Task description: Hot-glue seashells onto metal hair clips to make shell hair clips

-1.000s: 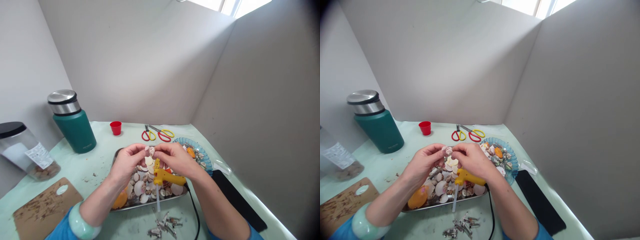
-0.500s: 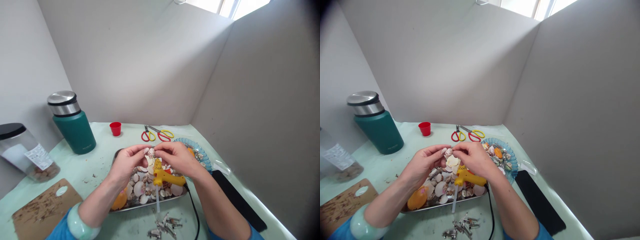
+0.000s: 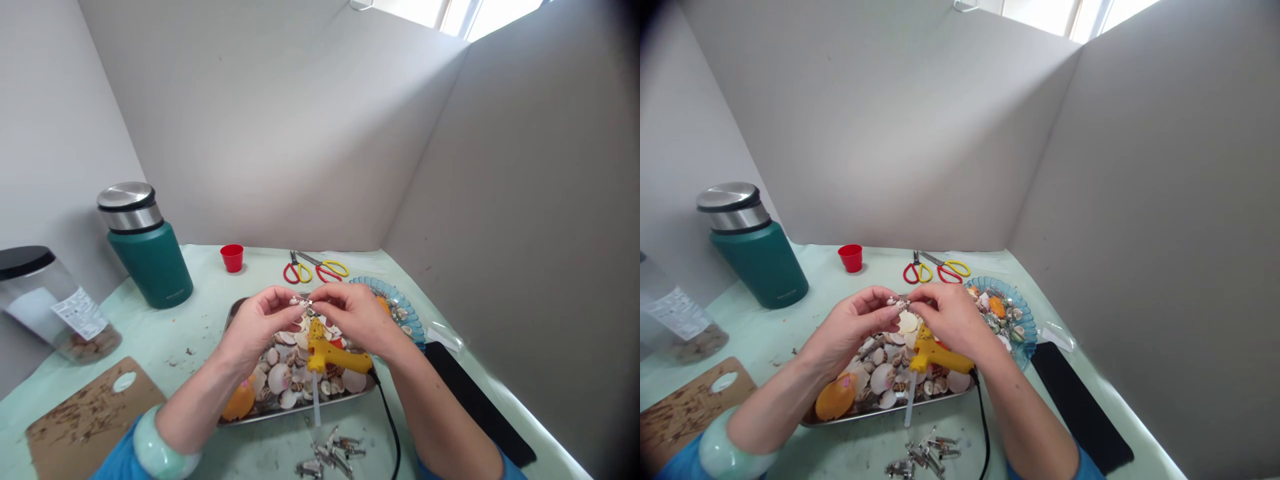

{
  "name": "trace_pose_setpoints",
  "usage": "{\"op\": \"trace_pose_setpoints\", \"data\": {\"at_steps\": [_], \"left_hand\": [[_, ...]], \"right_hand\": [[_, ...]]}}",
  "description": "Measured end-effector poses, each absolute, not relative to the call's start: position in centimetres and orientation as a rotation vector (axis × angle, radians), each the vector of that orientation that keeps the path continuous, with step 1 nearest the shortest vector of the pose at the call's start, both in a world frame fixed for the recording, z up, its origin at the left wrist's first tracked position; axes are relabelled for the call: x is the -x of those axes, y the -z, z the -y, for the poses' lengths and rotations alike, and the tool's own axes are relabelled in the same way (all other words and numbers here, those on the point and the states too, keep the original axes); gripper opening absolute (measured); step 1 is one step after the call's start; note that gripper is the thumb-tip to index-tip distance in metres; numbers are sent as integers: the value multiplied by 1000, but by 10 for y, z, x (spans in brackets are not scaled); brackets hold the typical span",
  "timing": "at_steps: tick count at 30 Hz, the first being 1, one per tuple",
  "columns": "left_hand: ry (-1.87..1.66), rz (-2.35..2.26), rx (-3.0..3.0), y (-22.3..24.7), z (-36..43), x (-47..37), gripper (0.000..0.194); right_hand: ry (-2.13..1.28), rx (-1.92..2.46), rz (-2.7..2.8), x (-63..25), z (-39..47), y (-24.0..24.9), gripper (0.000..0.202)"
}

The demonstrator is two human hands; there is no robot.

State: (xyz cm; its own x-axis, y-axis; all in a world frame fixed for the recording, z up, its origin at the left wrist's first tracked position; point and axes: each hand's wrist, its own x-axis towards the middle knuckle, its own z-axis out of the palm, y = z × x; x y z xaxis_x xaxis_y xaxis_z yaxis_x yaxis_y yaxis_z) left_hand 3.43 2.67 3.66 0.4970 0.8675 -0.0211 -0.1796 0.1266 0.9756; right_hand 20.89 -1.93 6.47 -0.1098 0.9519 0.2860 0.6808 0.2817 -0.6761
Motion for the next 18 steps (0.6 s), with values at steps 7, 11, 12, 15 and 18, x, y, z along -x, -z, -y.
{"op": "trace_pose_setpoints", "data": {"at_steps": [7, 11, 12, 15, 18], "left_hand": [[-875, -751, -1286, -37, -26, -34, 20], [-877, -744, -1383, -35, -26, -33, 20], [-877, -743, -1402, -34, -26, -33, 21], [-877, -758, -1488, -34, -26, -33, 21], [-878, -792, -1607, -35, -26, -35, 19]], "right_hand": [[-522, 1501, 1853, -210, 20, -66, 14], [-520, 1479, 1864, -210, 21, -66, 14], [-518, 1469, 1864, -210, 21, -66, 14], [-495, 1426, 1883, -208, 23, -70, 13], [-453, 1401, 1926, -206, 24, -74, 14]]}}
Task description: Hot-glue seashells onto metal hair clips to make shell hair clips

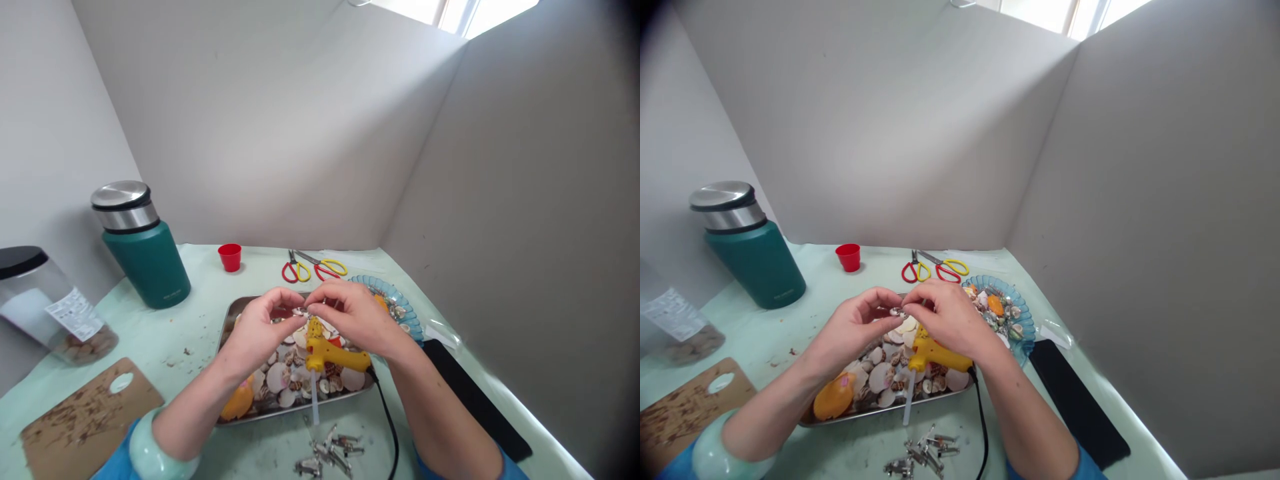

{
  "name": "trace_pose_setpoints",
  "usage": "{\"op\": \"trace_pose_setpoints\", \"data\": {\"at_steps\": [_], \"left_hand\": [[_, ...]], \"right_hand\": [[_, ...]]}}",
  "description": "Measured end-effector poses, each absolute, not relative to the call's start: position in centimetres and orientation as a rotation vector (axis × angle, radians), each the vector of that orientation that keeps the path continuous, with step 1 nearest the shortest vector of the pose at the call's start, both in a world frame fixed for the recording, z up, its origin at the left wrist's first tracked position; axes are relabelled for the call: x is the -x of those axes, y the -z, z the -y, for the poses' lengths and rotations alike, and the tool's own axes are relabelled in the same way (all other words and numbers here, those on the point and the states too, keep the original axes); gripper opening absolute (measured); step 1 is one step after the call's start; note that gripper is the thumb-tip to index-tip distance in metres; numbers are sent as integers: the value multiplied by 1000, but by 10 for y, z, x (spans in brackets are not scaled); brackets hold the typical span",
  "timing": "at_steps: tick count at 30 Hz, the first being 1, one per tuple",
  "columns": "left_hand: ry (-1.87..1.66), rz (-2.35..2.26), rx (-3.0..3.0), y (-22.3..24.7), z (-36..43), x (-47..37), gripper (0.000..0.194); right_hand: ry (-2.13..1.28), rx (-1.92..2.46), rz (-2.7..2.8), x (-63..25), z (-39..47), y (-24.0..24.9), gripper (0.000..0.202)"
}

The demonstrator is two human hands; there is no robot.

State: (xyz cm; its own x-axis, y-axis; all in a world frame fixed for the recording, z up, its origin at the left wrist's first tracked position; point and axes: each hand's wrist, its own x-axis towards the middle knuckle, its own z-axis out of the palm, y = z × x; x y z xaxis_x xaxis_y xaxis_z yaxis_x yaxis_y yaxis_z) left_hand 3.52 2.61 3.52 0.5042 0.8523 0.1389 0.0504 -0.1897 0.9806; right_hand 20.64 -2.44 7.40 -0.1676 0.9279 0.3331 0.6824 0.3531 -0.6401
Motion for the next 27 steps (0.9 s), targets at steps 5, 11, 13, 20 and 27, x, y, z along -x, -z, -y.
{"op": "trace_pose_setpoints", "data": {"at_steps": [5, 11, 13, 20, 27], "left_hand": [[-869, -796, -1708, -36, -25, -36, 19], [-884, -759, -1637, -34, -26, -38, 28], [-896, -773, -1625, -31, -28, -38, 30], [-897, -930, -1711, -25, -33, -35, 25], [-872, -1011, -1755, -31, -31, -35, 21]], "right_hand": [[-427, 1425, 1992, -206, 25, -75, 14], [-459, 1504, 1970, -207, 23, -74, 15], [-481, 1536, 1952, -208, 23, -73, 15], [-269, 1746, 1997, -234, 20, -73, 16], [-103, 2487, 1874, -293, 5, -60, 19]]}}
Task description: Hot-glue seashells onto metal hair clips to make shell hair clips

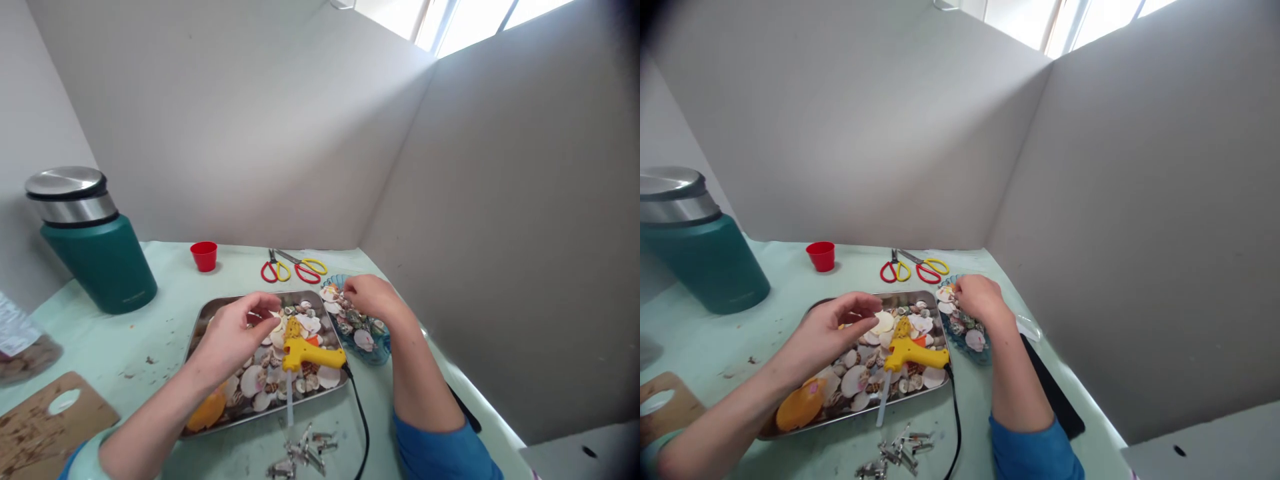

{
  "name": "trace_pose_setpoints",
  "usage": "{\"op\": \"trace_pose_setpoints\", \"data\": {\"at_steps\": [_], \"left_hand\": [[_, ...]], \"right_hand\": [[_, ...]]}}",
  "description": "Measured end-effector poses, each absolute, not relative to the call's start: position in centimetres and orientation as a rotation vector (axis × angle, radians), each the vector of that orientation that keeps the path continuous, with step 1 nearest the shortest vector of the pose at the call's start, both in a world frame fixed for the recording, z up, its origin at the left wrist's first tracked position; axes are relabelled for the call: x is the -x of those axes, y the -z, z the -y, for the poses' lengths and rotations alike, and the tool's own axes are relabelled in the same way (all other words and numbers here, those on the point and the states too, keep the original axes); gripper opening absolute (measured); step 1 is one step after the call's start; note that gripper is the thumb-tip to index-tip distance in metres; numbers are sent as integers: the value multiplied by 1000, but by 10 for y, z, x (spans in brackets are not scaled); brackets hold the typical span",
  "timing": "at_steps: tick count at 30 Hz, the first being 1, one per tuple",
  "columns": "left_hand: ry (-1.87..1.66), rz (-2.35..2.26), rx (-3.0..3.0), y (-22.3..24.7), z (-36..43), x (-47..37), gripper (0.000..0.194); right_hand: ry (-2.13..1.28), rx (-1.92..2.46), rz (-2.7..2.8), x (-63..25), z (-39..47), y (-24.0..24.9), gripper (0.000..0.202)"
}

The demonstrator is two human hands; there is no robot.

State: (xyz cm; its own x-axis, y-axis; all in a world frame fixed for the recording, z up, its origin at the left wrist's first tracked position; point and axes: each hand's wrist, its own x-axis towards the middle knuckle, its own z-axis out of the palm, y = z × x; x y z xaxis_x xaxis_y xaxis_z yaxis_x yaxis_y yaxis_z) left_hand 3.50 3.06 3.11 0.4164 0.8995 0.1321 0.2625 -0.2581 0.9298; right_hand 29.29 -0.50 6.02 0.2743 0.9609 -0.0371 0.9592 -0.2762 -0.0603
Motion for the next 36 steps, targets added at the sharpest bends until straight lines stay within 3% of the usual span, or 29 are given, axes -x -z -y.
{"op": "trace_pose_setpoints", "data": {"at_steps": [7, 17, 21, 26, 29, 33, 36], "left_hand": [[-861, -1000, -1800, -31, -30, -36, 14], [-829, -1030, -1836, -28, -33, -34, 19], [-841, -1060, -1888, -31, -34, -32, 19], [-771, -1254, -2104, -36, -41, -23, 38], [-825, -1253, -2299, -35, -51, -15, 30], [-725, -1251, -2382, -32, -59, -10, 43], [-600, -1266, -2373, -29, -57, -9, 37]], "right_hand": [[-287, 2565, 1875, -310, -9, -39, 17], [-40, 2747, 1536, -323, -6, -50, 27], [-29, 2696, 1576, -314, 0, -59, 26], [-53, 2573, 1704, -299, 6, -67, 27], [-3, 2498, 1772, -287, 9, -70, 27], [-50, 2354, 1880, -271, 16, -72, 25], [-62, 2278, 1900, -267, 20, -75, 23]]}}
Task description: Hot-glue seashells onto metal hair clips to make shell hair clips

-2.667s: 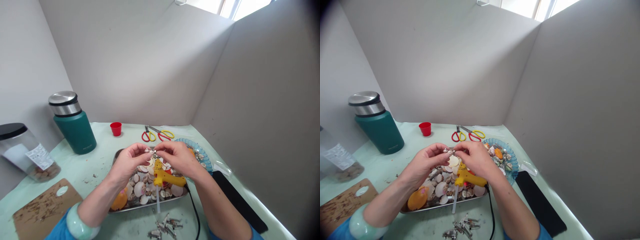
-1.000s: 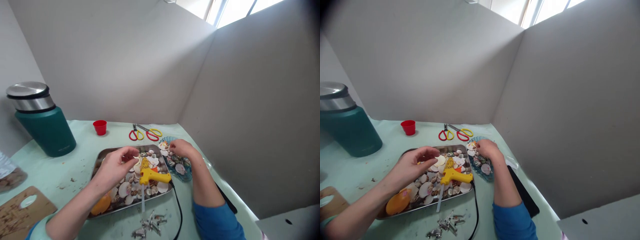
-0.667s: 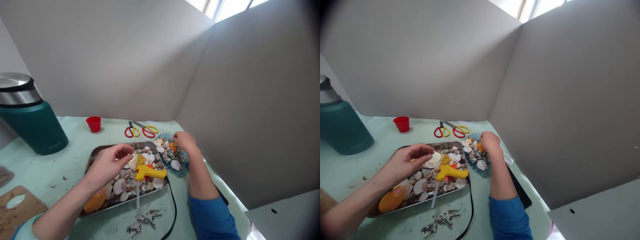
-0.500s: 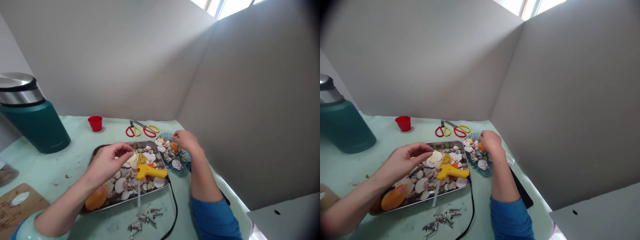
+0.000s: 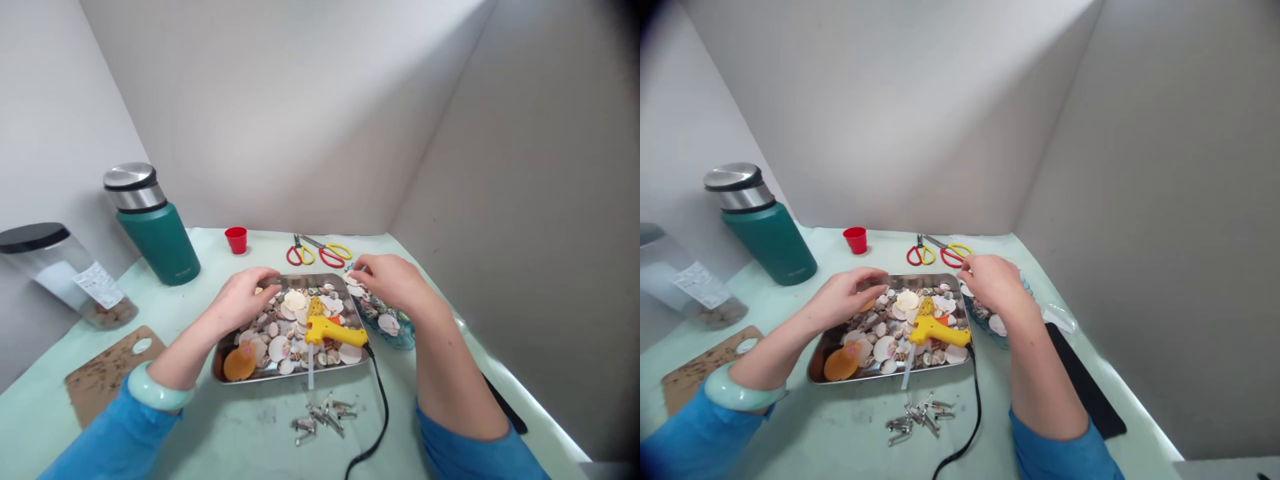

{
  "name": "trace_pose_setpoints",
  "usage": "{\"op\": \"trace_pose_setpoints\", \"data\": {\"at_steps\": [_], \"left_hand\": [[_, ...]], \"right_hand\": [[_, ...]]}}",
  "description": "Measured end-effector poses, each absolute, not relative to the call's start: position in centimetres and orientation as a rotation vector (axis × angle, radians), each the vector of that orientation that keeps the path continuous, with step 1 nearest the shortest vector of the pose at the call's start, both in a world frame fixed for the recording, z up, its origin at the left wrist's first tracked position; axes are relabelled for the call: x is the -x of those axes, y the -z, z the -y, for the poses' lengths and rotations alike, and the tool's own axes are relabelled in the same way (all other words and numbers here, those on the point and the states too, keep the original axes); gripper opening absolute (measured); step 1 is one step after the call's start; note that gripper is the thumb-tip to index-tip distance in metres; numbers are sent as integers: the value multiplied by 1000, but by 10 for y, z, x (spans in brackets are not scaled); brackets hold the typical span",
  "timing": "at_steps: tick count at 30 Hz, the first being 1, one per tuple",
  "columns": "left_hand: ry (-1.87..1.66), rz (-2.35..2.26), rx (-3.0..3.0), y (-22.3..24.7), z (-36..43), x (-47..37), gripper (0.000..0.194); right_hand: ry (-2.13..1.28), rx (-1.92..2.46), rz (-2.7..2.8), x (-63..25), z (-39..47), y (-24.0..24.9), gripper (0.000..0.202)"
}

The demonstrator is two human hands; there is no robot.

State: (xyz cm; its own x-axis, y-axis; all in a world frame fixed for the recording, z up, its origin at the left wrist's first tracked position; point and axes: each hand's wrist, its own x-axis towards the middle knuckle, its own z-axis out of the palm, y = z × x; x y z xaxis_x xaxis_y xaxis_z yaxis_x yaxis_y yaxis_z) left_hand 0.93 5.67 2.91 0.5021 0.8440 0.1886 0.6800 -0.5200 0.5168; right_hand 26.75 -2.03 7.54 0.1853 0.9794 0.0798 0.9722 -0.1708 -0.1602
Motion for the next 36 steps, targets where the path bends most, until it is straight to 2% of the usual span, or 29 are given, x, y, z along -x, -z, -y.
{"op": "trace_pose_setpoints", "data": {"at_steps": [5, 17, 23, 28, 36], "left_hand": [[-450, -1312, -2403, -22, -47, -1, 30], [-208, -1506, -2943, 7, -17, -1, 16], [-258, -1567, -2902, 10, -13, -1, 23], [-318, -1642, -2845, 9, -14, 11, 18], [-372, -1539, -2855, 8, -12, 20, 24]], "right_hand": [[79, 2352, 1800, -279, 23, -80, 22], [71, 2286, 1928, -262, 21, -77, 23], [93, 2211, 1992, -251, 26, -78, 22], [99, 2148, 2009, -241, 32, -80, 23], [80, 2145, 1885, -256, 48, -40, 32]]}}
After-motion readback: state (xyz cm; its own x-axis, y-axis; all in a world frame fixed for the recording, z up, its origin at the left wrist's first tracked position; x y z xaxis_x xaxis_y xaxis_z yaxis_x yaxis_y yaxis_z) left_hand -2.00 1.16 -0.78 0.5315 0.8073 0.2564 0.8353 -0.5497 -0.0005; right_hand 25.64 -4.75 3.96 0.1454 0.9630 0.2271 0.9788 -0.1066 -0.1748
